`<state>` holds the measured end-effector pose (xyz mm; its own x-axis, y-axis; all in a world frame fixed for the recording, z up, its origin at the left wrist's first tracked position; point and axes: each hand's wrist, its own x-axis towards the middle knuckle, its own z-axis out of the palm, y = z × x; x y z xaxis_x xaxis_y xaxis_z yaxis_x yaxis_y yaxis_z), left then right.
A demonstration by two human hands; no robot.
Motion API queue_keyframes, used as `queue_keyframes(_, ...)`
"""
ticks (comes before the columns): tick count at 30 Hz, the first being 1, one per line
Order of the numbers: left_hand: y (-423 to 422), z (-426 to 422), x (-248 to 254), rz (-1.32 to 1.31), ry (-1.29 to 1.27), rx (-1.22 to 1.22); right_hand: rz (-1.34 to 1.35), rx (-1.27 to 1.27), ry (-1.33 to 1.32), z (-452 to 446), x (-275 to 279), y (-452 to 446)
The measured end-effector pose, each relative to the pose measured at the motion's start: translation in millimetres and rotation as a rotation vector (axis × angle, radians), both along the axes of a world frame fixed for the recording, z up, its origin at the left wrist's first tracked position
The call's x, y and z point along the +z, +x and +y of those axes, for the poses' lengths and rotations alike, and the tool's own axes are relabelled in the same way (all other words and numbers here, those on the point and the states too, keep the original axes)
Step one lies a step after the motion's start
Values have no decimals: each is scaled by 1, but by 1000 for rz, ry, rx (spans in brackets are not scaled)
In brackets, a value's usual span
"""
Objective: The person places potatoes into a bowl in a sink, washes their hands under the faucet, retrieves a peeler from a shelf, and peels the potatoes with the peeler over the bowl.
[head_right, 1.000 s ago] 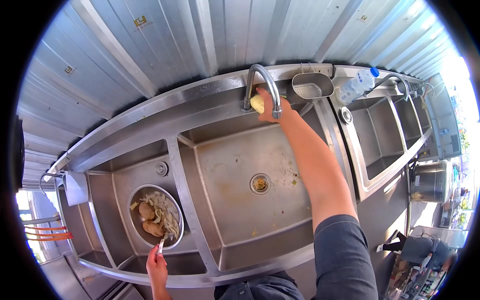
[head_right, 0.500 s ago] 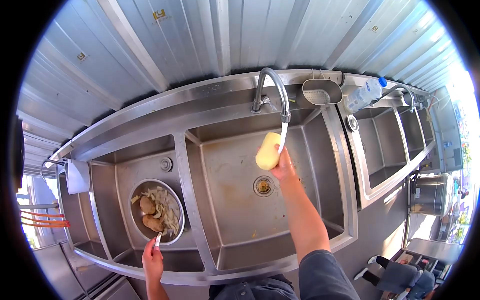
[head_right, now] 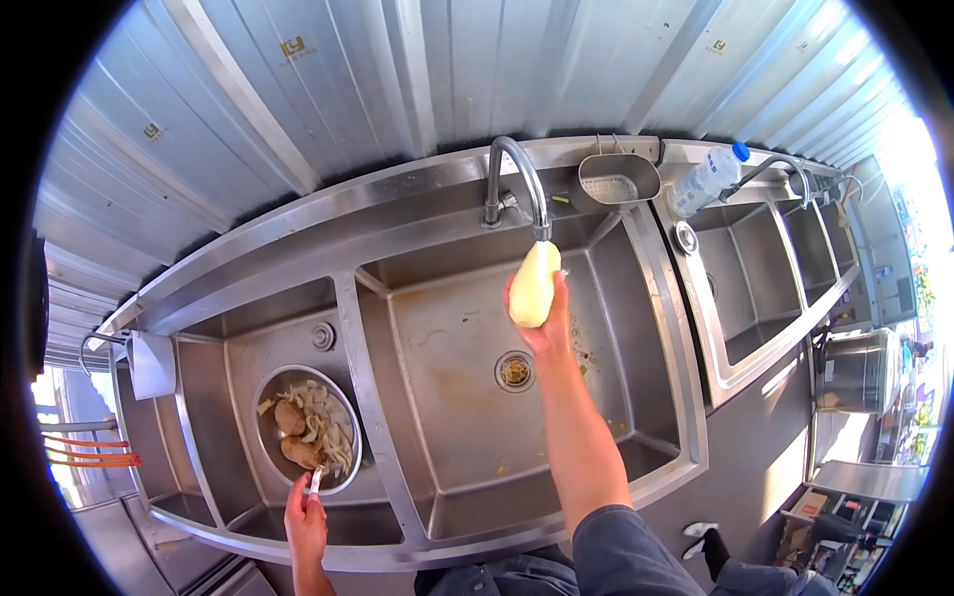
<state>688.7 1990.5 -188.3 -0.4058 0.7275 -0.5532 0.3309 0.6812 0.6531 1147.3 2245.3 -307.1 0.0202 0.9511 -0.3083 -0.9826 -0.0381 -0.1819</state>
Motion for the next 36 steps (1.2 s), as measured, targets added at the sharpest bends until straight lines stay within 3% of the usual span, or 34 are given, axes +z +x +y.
queue_keyframes(5,17,10,7,-67,-35,61,40,80,-1,13,6,0)
queue_keyframes(8,16,3,-5,-31,5,-22,241,173,171,30,2,-5)
queue_keyframes(12,23,6,-4,-16,-8,-33,217,68,-15,26,34,-6)
queue_keyframes(15,23,7,-7,-7,-18,-27,264,54,-130,23,20,3)
queue_keyframes(18,28,12,-5,-3,-34,-37,154,70,-30,26,8,8)
queue_keyframes(20,30,13,-5,-5,-45,-37,43,240,235,31,12,11)
queue_keyframes(21,30,13,-7,-4,-44,-43,45,236,230,31,16,11)
queue_keyframes(23,31,13,-9,-5,-43,-50,69,-7,-49,33,25,6)
queue_keyframes(27,32,17,-9,5,-52,-38,81,17,-125,32,31,-3)
queue_keyframes(29,30,17,-12,19,-65,-34,118,35,48,21,27,-6)
queue_keyframes(36,28,21,-18,71,-54,-97,220,176,192,-13,17,2)
